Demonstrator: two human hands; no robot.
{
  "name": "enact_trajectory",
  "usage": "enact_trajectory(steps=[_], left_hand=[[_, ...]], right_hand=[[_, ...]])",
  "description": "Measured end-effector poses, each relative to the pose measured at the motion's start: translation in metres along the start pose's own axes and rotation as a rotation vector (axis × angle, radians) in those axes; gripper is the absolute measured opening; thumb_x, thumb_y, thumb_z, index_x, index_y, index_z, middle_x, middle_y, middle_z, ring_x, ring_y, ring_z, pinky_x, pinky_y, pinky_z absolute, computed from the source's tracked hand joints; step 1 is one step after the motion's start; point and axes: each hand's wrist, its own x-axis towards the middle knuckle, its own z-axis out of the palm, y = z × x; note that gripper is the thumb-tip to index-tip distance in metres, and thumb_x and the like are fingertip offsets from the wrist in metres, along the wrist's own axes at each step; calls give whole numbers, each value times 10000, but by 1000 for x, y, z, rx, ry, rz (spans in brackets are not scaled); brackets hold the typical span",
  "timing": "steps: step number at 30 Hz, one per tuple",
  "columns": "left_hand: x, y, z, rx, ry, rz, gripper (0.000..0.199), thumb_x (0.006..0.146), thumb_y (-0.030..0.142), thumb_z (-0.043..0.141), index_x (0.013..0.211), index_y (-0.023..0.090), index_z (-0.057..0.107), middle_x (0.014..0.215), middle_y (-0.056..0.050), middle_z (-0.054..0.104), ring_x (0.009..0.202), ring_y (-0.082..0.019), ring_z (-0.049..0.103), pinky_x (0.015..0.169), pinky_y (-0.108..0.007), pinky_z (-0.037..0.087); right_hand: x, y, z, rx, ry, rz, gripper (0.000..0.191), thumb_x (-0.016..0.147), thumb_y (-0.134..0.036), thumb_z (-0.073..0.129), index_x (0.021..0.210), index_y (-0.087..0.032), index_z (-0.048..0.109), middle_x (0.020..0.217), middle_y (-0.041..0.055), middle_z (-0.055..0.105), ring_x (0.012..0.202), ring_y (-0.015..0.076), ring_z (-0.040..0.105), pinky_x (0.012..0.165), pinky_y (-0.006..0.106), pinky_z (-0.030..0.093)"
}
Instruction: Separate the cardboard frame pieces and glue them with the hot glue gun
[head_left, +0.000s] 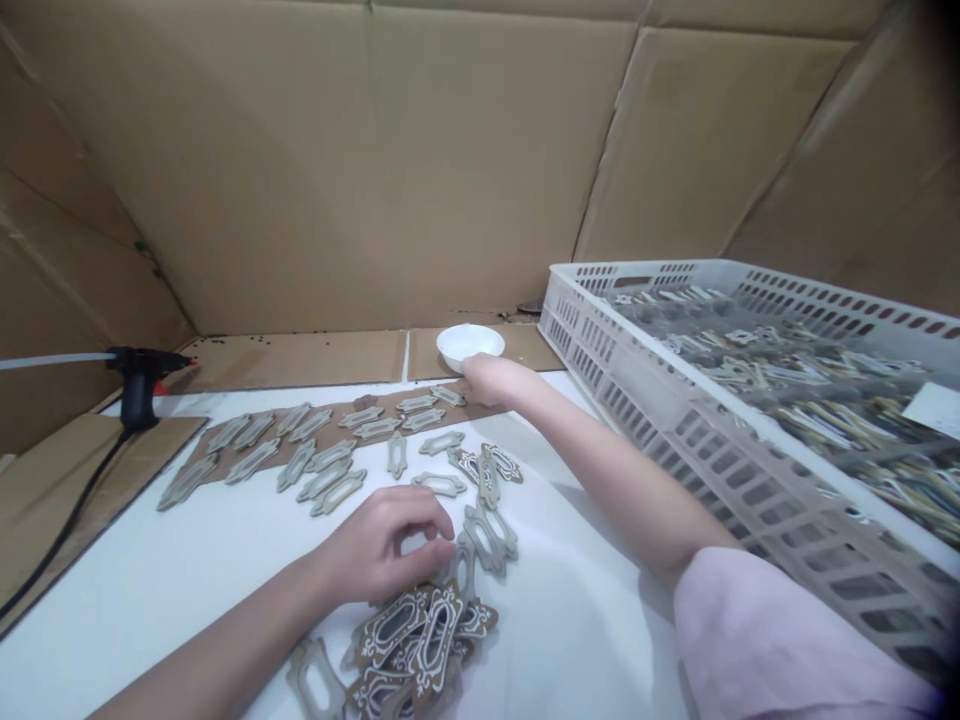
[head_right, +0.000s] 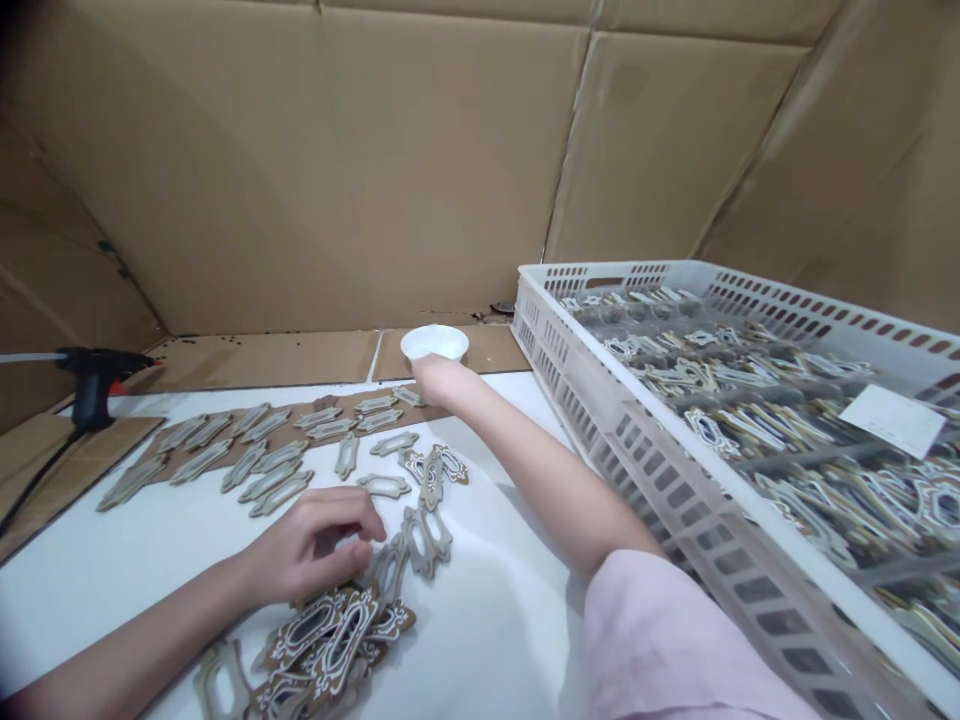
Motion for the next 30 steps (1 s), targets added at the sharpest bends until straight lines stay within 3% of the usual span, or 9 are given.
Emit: enact_trajectory(steps=[3, 6, 11, 13, 17, 24, 30], left_hand=[[2, -2, -1, -251, -104, -143, 223, 784, 348, 452, 792, 174, 592, 578, 11, 488, 522, -96, 401, 504, -210, 308], [4, -6, -9, -396, -257, -212, 277, 743, 403, 507, 884, 172, 568, 698, -2, 525, 617, -104, 428, 569, -212, 333], [3, -1, -30, -313, -572, -221, 652, 472, 359, 747, 1061, 251, 490, 1038, -11, 465, 920, -182, 412, 802, -259, 340], [2, 5, -32, -264, -636, -237, 767, 418, 329, 772, 1103, 257, 435, 1087, -18, 421, 976, -206, 390, 836, -269, 331], [-1, 16, -25, -142, -594, -276, 671, 468, 292, 747, 1054, 249, 423, 1060, -16, 412, 958, -208, 395, 789, -264, 346], [-1, 21, -19, -85, -558, -275, 471, 598, 185, 653, 1029, 274, 487, 962, -1, 470, 833, -160, 430, 691, -250, 347], [2, 16, -24, -152, -498, -271, 447, 585, 235, 686, 1005, 271, 537, 930, 15, 520, 805, -140, 465, 694, -249, 365]], right_hand=[[-7, -11, -3, -137, -114, 25, 240, 586, -52, 625, 415, -137, 481, 408, 6, 461, 466, 118, 486, 477, 239, 357], [-13, -21, -4, -156, -259, -24, 134, 627, -172, 614, 529, -129, 534, 464, -13, 509, 402, 68, 436, 431, 207, 346], [-14, -24, -3, -85, -389, -100, 153, 697, -280, 570, 673, -131, 545, 557, -23, 532, 398, 35, 411, 404, 171, 349], [-13, -22, -3, -45, -400, -123, 150, 708, -270, 566, 680, -125, 540, 551, -22, 523, 391, 31, 400, 392, 168, 337], [-13, -19, -1, 85, -452, -145, 167, 720, -270, 579, 671, -118, 532, 531, -33, 508, 373, 17, 369, 370, 161, 289], [-7, -14, 11, 486, -740, -158, 158, 721, -243, 603, 704, -126, 499, 501, -57, 501, 347, 1, 348, 327, 145, 212], [-2, -12, 21, 653, -773, -180, 180, 724, -274, 606, 722, -124, 508, 526, -49, 534, 347, -3, 360, 310, 129, 209]])
